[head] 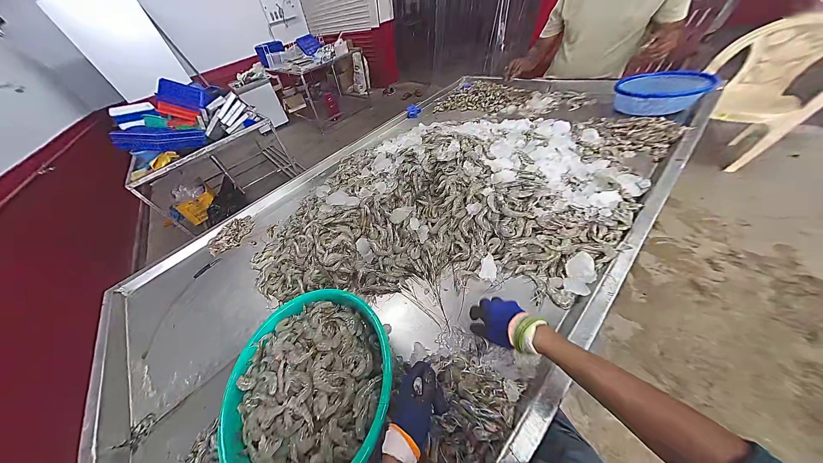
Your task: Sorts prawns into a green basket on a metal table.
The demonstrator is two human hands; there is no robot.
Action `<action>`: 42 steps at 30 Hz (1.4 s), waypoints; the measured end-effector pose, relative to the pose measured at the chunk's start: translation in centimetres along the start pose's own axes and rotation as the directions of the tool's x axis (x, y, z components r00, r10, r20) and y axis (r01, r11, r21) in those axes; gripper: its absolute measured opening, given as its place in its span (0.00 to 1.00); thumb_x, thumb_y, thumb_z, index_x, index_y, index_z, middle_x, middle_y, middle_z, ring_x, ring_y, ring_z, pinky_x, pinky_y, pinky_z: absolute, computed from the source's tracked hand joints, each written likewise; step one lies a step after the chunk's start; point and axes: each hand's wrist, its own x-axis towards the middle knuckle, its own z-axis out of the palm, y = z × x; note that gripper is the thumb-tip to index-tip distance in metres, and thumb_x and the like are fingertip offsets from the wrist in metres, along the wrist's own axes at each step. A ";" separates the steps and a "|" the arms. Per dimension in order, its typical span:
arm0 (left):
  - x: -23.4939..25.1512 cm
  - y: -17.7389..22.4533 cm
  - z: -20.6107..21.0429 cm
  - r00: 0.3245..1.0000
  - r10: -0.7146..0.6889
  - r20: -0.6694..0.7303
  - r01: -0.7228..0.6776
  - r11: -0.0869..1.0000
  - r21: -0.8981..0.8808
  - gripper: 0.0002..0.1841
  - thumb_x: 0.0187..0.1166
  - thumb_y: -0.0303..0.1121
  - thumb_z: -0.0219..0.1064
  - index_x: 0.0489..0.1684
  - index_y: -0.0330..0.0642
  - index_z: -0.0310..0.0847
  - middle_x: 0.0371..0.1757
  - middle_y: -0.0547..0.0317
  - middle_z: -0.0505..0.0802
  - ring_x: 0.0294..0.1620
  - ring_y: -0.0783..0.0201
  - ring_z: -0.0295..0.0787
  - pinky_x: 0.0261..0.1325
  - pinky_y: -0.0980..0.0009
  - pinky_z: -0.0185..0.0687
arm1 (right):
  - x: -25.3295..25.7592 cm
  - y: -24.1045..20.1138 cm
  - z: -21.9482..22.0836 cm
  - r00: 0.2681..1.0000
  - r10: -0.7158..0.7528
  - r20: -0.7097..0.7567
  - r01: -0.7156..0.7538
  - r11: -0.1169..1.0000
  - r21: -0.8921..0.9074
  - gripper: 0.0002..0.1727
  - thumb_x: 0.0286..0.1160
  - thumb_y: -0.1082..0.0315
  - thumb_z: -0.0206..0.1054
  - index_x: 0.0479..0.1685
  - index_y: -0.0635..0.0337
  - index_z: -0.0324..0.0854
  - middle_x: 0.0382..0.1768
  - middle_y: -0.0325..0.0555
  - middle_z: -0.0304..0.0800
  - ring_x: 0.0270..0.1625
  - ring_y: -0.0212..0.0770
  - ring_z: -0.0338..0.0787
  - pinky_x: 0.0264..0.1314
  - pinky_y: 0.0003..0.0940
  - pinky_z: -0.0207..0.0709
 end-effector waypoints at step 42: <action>0.7 -1.2 0.2 0.889 0.452 -0.073 -0.458 0.876 -0.155 0.18 0.77 0.17 0.57 0.64 0.17 0.77 0.59 0.41 0.89 0.55 0.70 0.87 0.62 0.75 0.83 | -2.2 -0.9 7.0 0.993 -0.072 -0.095 0.111 0.853 0.509 0.27 0.91 0.52 0.57 0.80 0.58 0.75 0.63 0.63 0.89 0.66 0.61 0.89 0.71 0.63 0.77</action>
